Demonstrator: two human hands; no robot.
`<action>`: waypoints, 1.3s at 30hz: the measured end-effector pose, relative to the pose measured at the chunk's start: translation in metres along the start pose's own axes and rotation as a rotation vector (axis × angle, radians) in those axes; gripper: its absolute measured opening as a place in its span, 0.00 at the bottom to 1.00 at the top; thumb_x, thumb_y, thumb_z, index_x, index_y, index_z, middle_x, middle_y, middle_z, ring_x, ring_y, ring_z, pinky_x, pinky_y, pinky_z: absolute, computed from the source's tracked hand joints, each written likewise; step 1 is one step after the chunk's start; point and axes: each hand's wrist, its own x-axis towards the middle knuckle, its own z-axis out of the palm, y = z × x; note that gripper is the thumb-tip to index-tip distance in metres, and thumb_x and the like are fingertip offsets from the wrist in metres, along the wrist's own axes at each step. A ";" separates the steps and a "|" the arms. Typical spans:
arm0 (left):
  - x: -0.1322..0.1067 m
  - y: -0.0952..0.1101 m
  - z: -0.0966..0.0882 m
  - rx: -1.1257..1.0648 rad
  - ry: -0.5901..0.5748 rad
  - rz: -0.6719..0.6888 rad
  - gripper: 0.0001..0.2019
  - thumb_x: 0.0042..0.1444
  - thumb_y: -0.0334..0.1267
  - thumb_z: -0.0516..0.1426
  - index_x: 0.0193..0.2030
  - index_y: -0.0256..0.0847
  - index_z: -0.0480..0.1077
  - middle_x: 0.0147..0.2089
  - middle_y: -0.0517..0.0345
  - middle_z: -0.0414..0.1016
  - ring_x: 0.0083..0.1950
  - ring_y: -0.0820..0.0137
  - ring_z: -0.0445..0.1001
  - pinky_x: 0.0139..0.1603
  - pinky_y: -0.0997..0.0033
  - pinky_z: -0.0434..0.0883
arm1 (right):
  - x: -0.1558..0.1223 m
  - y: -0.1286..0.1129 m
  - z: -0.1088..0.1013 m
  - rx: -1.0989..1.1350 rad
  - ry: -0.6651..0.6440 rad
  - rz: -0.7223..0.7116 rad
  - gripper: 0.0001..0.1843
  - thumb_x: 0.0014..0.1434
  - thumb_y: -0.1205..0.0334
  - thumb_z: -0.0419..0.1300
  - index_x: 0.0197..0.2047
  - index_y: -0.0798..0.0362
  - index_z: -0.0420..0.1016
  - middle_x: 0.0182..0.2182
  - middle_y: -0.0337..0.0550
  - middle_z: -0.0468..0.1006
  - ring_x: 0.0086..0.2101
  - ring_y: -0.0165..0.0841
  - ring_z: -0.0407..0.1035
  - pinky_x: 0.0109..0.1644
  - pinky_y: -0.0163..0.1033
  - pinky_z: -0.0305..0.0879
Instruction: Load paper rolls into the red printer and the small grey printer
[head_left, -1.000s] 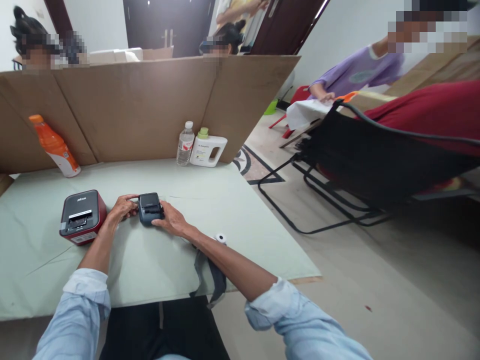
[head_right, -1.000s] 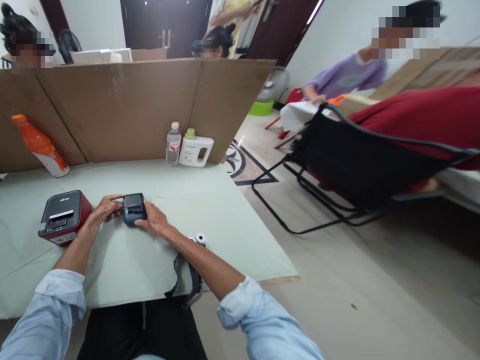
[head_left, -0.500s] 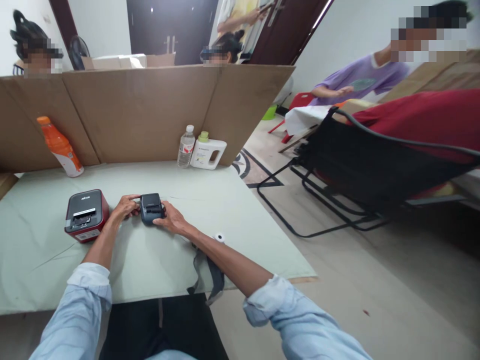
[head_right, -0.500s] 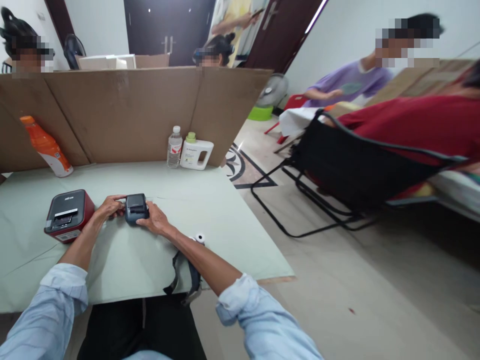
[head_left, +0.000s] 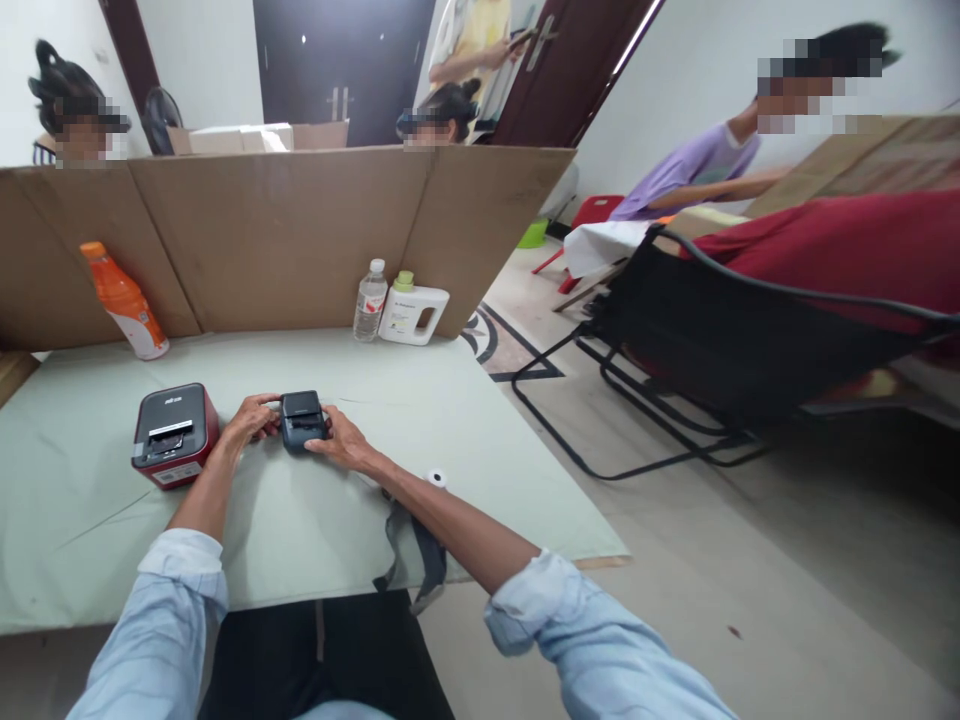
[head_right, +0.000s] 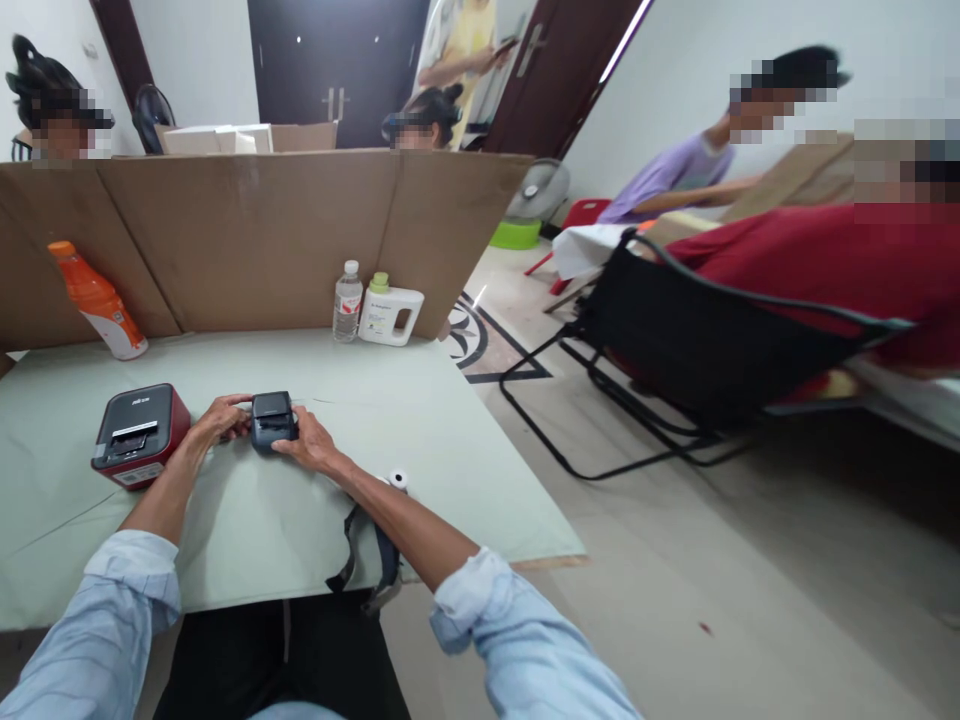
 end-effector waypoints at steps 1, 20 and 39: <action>0.000 0.000 0.000 0.002 0.001 0.002 0.35 0.51 0.31 0.63 0.69 0.37 0.70 0.26 0.61 0.78 0.23 0.73 0.74 0.20 0.80 0.60 | 0.000 -0.001 0.000 0.001 -0.004 0.007 0.47 0.49 0.50 0.76 0.68 0.52 0.66 0.49 0.47 0.78 0.45 0.42 0.74 0.48 0.44 0.69; -0.006 -0.011 -0.004 -0.004 -0.004 0.561 0.27 0.47 0.38 0.64 0.57 0.43 0.80 0.65 0.47 0.75 0.64 0.54 0.74 0.61 0.55 0.76 | 0.011 0.013 0.004 0.272 -0.082 -0.085 0.37 0.47 0.49 0.77 0.58 0.51 0.75 0.42 0.43 0.82 0.43 0.42 0.76 0.46 0.41 0.71; 0.007 0.009 0.001 0.167 0.162 0.473 0.12 0.56 0.45 0.61 0.40 0.39 0.80 0.47 0.50 0.81 0.50 0.61 0.77 0.48 0.67 0.76 | 0.012 -0.029 -0.027 -0.392 -0.029 -0.238 0.28 0.65 0.58 0.68 0.66 0.49 0.71 0.55 0.49 0.72 0.50 0.39 0.72 0.57 0.43 0.67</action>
